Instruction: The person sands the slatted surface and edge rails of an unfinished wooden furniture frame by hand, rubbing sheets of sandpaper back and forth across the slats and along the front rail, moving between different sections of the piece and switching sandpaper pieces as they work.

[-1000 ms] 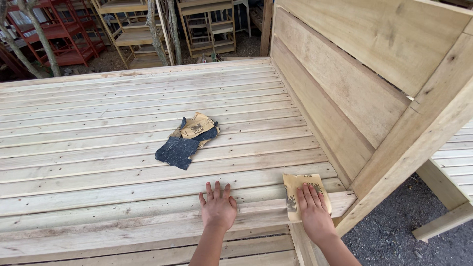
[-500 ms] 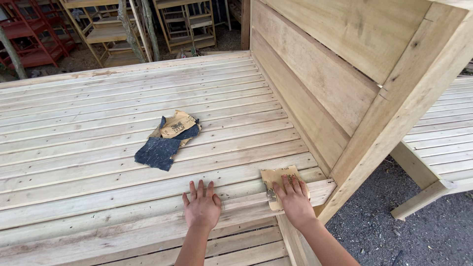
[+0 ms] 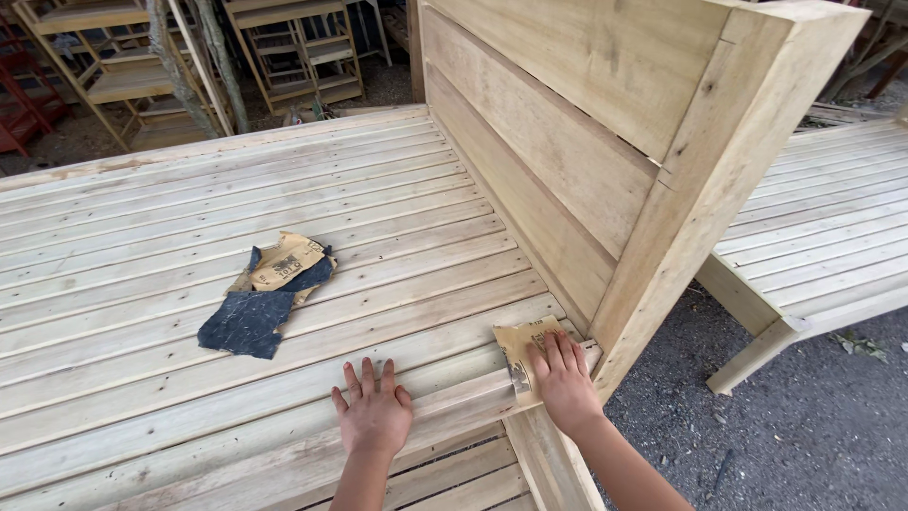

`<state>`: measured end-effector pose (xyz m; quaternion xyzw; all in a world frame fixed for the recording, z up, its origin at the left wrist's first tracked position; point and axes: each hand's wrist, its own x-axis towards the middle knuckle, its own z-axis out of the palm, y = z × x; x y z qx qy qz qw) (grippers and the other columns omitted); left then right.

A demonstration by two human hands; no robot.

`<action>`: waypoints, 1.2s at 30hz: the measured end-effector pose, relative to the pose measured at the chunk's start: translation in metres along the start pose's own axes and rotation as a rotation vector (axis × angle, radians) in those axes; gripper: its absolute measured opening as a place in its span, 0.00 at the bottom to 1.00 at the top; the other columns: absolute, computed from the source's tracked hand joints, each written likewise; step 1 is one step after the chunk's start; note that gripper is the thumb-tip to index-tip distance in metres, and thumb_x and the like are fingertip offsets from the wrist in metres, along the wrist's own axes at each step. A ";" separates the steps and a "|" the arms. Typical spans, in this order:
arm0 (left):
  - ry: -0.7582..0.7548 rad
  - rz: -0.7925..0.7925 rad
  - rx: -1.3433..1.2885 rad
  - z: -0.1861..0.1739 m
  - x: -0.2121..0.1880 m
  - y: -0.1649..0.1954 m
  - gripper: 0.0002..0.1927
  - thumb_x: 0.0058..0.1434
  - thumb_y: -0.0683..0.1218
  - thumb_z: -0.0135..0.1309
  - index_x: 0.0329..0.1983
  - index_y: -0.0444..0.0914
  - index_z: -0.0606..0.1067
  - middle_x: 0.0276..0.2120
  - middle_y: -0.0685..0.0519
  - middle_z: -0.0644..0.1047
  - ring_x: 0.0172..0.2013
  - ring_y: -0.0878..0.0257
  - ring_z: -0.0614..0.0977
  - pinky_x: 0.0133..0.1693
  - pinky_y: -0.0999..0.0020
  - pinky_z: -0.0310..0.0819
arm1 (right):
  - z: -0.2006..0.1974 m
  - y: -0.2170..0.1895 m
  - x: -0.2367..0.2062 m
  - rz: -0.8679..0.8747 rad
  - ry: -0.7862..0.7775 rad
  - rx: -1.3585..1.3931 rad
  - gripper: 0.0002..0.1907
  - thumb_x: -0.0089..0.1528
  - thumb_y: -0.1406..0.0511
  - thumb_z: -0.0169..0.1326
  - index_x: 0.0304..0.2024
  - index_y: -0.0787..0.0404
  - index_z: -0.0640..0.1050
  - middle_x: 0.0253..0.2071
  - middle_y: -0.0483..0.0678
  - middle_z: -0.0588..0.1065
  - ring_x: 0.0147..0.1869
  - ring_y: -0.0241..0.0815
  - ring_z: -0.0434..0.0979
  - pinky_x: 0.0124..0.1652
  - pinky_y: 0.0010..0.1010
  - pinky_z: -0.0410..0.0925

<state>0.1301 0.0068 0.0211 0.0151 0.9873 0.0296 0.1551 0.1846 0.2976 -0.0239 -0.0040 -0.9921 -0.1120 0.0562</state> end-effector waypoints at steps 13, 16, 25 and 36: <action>-0.047 0.088 -0.003 -0.009 -0.009 0.048 0.32 0.71 0.56 0.24 0.79 0.51 0.45 0.79 0.52 0.40 0.77 0.51 0.36 0.74 0.49 0.33 | 0.012 0.025 0.002 0.068 -0.095 -0.052 0.33 0.65 0.68 0.42 0.72 0.70 0.52 0.76 0.63 0.50 0.82 0.55 0.46 0.76 0.45 0.41; -0.029 0.090 -0.022 -0.009 -0.007 0.047 0.32 0.71 0.57 0.24 0.79 0.52 0.45 0.79 0.53 0.39 0.77 0.52 0.37 0.74 0.49 0.33 | 0.008 0.027 -0.003 0.056 -0.007 -0.010 0.36 0.61 0.70 0.44 0.71 0.70 0.51 0.75 0.62 0.50 0.81 0.54 0.46 0.74 0.43 0.42; 0.007 0.085 -0.010 -0.004 -0.006 0.045 0.32 0.71 0.57 0.24 0.79 0.49 0.46 0.79 0.53 0.40 0.77 0.52 0.36 0.73 0.47 0.33 | -0.022 0.020 -0.005 0.054 -0.240 0.013 0.46 0.60 0.69 0.51 0.76 0.39 0.47 0.77 0.60 0.48 0.80 0.64 0.43 0.74 0.50 0.42; -0.001 0.083 0.007 -0.005 -0.005 0.047 0.33 0.71 0.57 0.24 0.79 0.48 0.46 0.79 0.53 0.41 0.77 0.53 0.37 0.74 0.49 0.33 | 0.000 0.022 -0.003 0.085 -0.178 0.034 0.44 0.60 0.71 0.48 0.76 0.49 0.47 0.79 0.57 0.45 0.82 0.55 0.42 0.75 0.47 0.40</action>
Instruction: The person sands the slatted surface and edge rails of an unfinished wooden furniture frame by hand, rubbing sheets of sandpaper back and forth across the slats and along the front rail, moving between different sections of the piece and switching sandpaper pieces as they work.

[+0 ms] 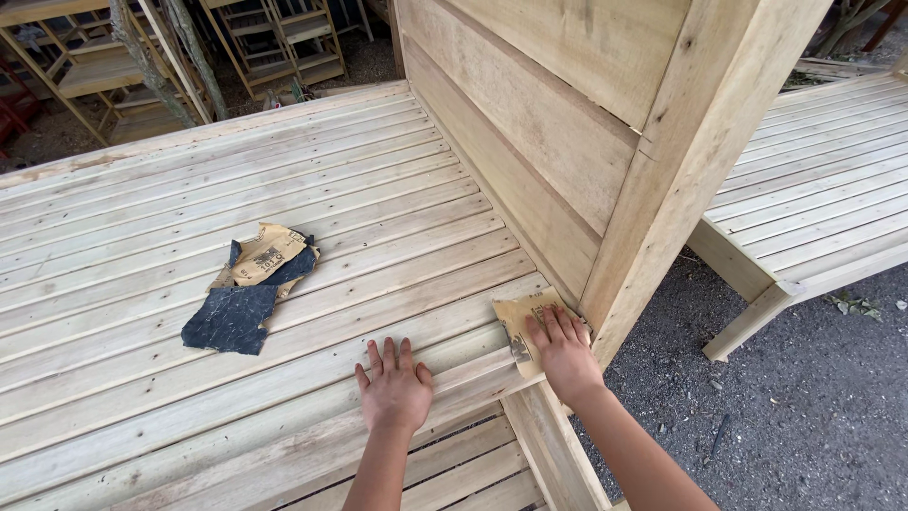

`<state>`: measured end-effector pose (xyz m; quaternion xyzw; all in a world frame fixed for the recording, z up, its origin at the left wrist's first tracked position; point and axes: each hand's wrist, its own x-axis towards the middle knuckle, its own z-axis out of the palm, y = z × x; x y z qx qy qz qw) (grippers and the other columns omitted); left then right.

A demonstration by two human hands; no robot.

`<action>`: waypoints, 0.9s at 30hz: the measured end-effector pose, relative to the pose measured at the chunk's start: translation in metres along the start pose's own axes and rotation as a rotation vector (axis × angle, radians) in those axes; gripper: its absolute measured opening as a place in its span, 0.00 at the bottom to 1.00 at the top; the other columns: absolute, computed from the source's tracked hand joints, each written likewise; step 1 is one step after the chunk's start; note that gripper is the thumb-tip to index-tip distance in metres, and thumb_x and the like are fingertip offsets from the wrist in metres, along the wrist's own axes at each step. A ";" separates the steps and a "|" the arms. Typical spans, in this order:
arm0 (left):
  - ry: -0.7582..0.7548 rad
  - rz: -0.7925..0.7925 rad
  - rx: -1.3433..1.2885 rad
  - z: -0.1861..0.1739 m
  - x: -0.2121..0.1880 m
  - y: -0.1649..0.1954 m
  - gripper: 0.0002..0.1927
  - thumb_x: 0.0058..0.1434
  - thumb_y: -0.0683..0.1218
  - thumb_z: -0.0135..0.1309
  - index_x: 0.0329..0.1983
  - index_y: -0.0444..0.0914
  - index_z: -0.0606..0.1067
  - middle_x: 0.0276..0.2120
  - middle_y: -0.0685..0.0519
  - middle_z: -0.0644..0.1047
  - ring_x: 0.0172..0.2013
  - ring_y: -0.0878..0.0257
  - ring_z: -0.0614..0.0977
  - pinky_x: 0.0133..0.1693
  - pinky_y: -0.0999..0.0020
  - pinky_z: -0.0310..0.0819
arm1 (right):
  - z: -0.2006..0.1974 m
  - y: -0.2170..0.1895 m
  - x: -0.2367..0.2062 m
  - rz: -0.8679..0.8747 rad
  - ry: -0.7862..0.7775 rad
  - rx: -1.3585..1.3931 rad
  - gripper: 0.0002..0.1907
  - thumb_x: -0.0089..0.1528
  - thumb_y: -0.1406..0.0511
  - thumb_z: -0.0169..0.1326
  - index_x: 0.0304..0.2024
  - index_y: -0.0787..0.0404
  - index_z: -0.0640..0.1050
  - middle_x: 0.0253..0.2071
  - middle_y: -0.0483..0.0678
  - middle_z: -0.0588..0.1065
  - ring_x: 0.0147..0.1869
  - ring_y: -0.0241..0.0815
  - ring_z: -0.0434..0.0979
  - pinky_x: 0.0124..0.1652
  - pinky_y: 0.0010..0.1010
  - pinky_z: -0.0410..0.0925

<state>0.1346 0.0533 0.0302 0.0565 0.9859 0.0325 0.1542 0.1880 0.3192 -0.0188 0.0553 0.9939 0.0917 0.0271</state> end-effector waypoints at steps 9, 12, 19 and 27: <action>-0.006 -0.003 -0.013 0.001 -0.001 -0.001 0.33 0.71 0.57 0.23 0.79 0.49 0.45 0.79 0.54 0.40 0.77 0.53 0.37 0.74 0.49 0.33 | -0.022 -0.013 -0.004 0.007 -0.090 0.046 0.38 0.67 0.71 0.40 0.77 0.40 0.47 0.78 0.56 0.46 0.83 0.57 0.40 0.75 0.56 0.38; -0.012 -0.001 -0.018 0.002 0.000 -0.001 0.33 0.70 0.57 0.24 0.79 0.49 0.45 0.79 0.55 0.40 0.77 0.53 0.37 0.73 0.49 0.33 | -0.035 -0.022 -0.012 -0.020 -0.128 0.032 0.41 0.66 0.71 0.41 0.76 0.35 0.46 0.79 0.58 0.43 0.82 0.63 0.38 0.72 0.60 0.37; 0.005 0.000 -0.013 0.007 0.004 0.000 0.33 0.70 0.57 0.25 0.79 0.49 0.46 0.79 0.54 0.41 0.77 0.52 0.38 0.73 0.48 0.33 | -0.029 -0.039 -0.008 -0.069 -0.055 0.052 0.37 0.66 0.68 0.42 0.76 0.44 0.50 0.79 0.56 0.46 0.82 0.60 0.41 0.74 0.58 0.38; 0.018 -0.002 -0.025 0.010 0.008 0.000 0.33 0.70 0.57 0.26 0.78 0.50 0.47 0.78 0.55 0.42 0.77 0.52 0.38 0.73 0.48 0.35 | -0.009 -0.046 -0.007 -0.158 0.133 0.096 0.40 0.61 0.70 0.43 0.76 0.52 0.51 0.78 0.59 0.48 0.81 0.60 0.42 0.70 0.56 0.39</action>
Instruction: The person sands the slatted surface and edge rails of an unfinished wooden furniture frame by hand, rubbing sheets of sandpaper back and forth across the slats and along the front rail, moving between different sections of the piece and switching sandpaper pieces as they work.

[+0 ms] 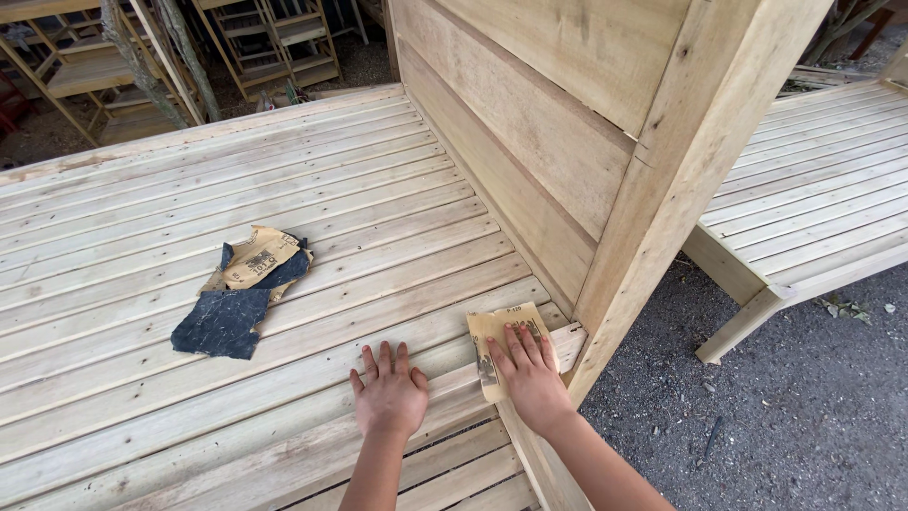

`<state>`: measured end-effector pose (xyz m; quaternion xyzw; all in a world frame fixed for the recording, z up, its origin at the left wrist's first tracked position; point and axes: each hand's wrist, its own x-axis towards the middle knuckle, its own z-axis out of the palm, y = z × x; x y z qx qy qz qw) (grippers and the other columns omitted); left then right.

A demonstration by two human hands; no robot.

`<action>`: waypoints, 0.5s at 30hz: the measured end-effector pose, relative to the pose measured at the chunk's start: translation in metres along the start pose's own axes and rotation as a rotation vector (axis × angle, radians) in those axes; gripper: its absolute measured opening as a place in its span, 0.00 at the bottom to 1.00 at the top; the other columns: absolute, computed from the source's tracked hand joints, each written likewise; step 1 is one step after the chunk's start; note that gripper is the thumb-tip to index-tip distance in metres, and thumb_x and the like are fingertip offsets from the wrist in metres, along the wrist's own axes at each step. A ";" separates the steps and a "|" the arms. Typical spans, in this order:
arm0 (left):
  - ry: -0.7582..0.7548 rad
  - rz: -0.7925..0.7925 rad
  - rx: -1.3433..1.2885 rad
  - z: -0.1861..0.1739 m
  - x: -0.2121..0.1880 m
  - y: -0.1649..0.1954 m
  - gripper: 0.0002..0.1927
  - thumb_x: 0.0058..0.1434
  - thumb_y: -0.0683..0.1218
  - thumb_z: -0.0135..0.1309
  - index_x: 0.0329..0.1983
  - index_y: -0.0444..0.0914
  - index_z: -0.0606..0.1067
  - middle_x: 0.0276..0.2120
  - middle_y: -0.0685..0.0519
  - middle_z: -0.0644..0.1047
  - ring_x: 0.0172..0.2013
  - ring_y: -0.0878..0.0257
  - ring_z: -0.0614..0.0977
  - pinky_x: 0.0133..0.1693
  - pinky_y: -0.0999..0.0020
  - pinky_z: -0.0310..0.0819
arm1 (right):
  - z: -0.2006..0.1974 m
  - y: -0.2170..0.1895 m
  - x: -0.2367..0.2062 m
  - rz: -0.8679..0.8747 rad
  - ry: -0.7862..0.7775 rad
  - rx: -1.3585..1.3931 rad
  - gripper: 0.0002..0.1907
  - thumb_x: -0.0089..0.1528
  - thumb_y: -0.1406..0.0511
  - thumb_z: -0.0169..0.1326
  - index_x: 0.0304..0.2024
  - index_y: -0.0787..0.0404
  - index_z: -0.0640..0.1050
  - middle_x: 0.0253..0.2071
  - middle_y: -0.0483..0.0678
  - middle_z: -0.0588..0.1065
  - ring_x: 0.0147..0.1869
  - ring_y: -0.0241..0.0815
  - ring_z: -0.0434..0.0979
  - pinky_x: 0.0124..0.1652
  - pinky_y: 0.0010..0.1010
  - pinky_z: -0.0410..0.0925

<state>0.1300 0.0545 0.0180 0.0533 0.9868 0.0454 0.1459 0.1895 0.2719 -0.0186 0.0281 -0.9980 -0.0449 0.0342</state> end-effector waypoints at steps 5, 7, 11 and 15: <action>0.088 0.055 -0.022 0.004 -0.005 -0.004 0.32 0.70 0.56 0.24 0.78 0.48 0.48 0.78 0.54 0.45 0.77 0.54 0.39 0.73 0.49 0.34 | 0.011 -0.016 0.005 -0.054 0.024 -0.060 0.35 0.62 0.71 0.42 0.72 0.71 0.52 0.76 0.63 0.51 0.80 0.54 0.46 0.73 0.45 0.44; 0.140 0.177 -0.031 0.003 -0.011 -0.007 0.33 0.69 0.57 0.29 0.77 0.47 0.48 0.77 0.54 0.45 0.76 0.54 0.39 0.72 0.49 0.31 | 0.014 -0.022 0.004 -0.105 0.146 -0.023 0.36 0.60 0.70 0.43 0.70 0.72 0.54 0.76 0.64 0.52 0.80 0.58 0.48 0.70 0.46 0.45; 0.189 0.478 -0.126 0.002 -0.026 0.003 0.42 0.58 0.51 0.46 0.77 0.46 0.49 0.77 0.53 0.46 0.76 0.55 0.39 0.72 0.50 0.26 | 0.009 -0.036 0.014 -0.105 0.016 -0.009 0.34 0.63 0.69 0.43 0.71 0.71 0.55 0.75 0.61 0.53 0.80 0.54 0.49 0.73 0.44 0.44; 0.051 0.475 0.015 0.021 -0.036 0.033 0.45 0.57 0.46 0.50 0.76 0.32 0.46 0.76 0.43 0.49 0.76 0.50 0.42 0.73 0.51 0.27 | 0.000 -0.049 0.010 -0.109 -0.069 -0.001 0.33 0.64 0.67 0.43 0.72 0.70 0.55 0.75 0.62 0.52 0.81 0.55 0.47 0.75 0.44 0.41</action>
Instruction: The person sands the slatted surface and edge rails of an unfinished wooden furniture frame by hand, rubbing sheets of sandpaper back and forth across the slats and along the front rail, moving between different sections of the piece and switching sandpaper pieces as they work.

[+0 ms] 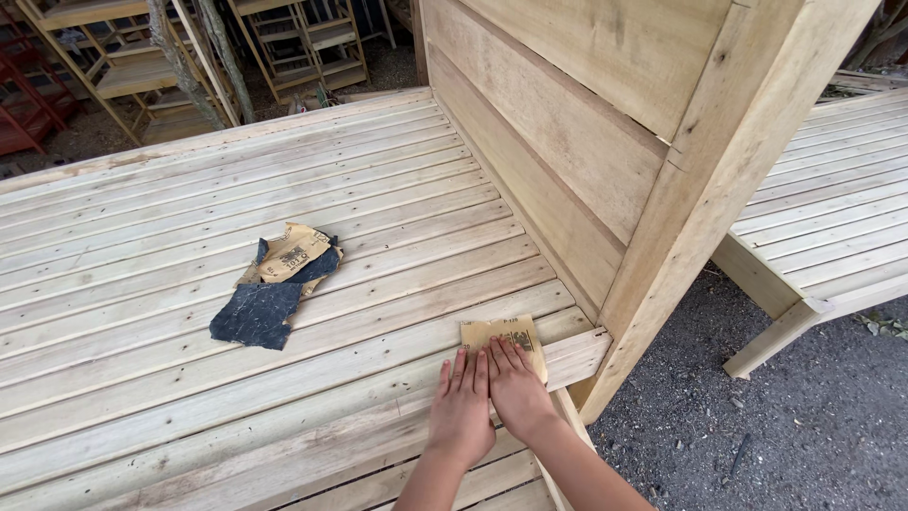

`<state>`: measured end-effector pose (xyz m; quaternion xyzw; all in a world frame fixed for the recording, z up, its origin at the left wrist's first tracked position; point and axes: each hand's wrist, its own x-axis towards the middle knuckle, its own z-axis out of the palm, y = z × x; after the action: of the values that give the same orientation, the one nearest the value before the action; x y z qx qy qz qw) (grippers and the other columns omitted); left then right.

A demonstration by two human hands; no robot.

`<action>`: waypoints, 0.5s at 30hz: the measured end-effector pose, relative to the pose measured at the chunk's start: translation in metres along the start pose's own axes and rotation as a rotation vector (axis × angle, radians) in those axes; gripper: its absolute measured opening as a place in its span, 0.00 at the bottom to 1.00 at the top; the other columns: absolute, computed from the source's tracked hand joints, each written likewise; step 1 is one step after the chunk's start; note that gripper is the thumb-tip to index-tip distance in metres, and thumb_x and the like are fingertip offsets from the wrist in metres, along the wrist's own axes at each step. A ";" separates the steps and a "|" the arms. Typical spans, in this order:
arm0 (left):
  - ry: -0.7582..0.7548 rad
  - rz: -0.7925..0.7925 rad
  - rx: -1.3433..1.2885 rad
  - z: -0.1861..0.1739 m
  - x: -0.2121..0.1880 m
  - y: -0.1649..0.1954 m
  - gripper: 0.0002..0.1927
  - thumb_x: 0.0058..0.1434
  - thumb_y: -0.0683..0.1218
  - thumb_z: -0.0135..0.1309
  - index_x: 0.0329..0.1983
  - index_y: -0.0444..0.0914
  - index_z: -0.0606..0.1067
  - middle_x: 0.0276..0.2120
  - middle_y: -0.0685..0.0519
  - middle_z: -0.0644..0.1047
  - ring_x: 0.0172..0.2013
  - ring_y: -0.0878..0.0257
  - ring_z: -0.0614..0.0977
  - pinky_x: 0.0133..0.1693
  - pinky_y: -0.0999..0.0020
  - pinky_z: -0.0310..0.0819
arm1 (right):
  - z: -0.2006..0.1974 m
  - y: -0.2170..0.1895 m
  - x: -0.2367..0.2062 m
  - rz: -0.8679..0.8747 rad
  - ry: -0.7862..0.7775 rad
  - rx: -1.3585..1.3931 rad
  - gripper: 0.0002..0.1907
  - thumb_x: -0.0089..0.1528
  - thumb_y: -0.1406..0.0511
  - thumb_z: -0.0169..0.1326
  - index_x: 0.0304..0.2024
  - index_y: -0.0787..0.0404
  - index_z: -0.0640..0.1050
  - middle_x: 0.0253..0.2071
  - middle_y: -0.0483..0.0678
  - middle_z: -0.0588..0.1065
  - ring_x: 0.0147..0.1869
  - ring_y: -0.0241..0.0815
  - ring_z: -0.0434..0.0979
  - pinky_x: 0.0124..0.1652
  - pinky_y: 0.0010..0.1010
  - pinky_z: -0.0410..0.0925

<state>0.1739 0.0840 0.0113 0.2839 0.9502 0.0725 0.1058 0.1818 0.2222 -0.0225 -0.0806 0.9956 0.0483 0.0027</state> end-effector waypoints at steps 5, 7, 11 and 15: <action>0.284 -0.023 0.118 0.039 0.019 0.016 0.37 0.64 0.45 0.44 0.72 0.22 0.50 0.71 0.30 0.54 0.73 0.41 0.50 0.70 0.46 0.34 | -0.006 0.012 -0.011 -0.053 -0.053 -0.029 0.41 0.60 0.68 0.44 0.76 0.61 0.49 0.80 0.57 0.45 0.82 0.61 0.39 0.70 0.52 0.37; 0.210 -0.077 0.186 0.045 0.046 0.020 0.37 0.65 0.45 0.42 0.73 0.22 0.48 0.72 0.29 0.52 0.74 0.40 0.49 0.70 0.46 0.33 | -0.007 0.021 -0.002 0.027 -0.074 -0.039 0.38 0.63 0.66 0.43 0.75 0.61 0.47 0.78 0.58 0.44 0.81 0.60 0.39 0.72 0.49 0.37; 0.117 -0.143 0.239 0.056 0.061 0.021 0.38 0.67 0.46 0.41 0.74 0.23 0.46 0.74 0.30 0.49 0.75 0.41 0.47 0.71 0.48 0.33 | -0.002 0.017 0.007 0.099 -0.131 -0.140 0.36 0.67 0.65 0.42 0.74 0.69 0.46 0.78 0.62 0.44 0.82 0.57 0.39 0.75 0.47 0.38; 0.088 -0.145 0.304 0.058 0.039 0.012 0.38 0.68 0.47 0.40 0.75 0.25 0.43 0.74 0.29 0.45 0.74 0.38 0.43 0.70 0.45 0.30 | 0.006 -0.003 0.003 -0.012 -0.075 -0.114 0.38 0.65 0.66 0.43 0.74 0.69 0.45 0.77 0.66 0.41 0.80 0.61 0.37 0.72 0.48 0.38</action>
<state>0.1621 0.1203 -0.0488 0.2239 0.9720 -0.0675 0.0247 0.1792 0.2195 -0.0288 -0.0846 0.9899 0.1081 0.0358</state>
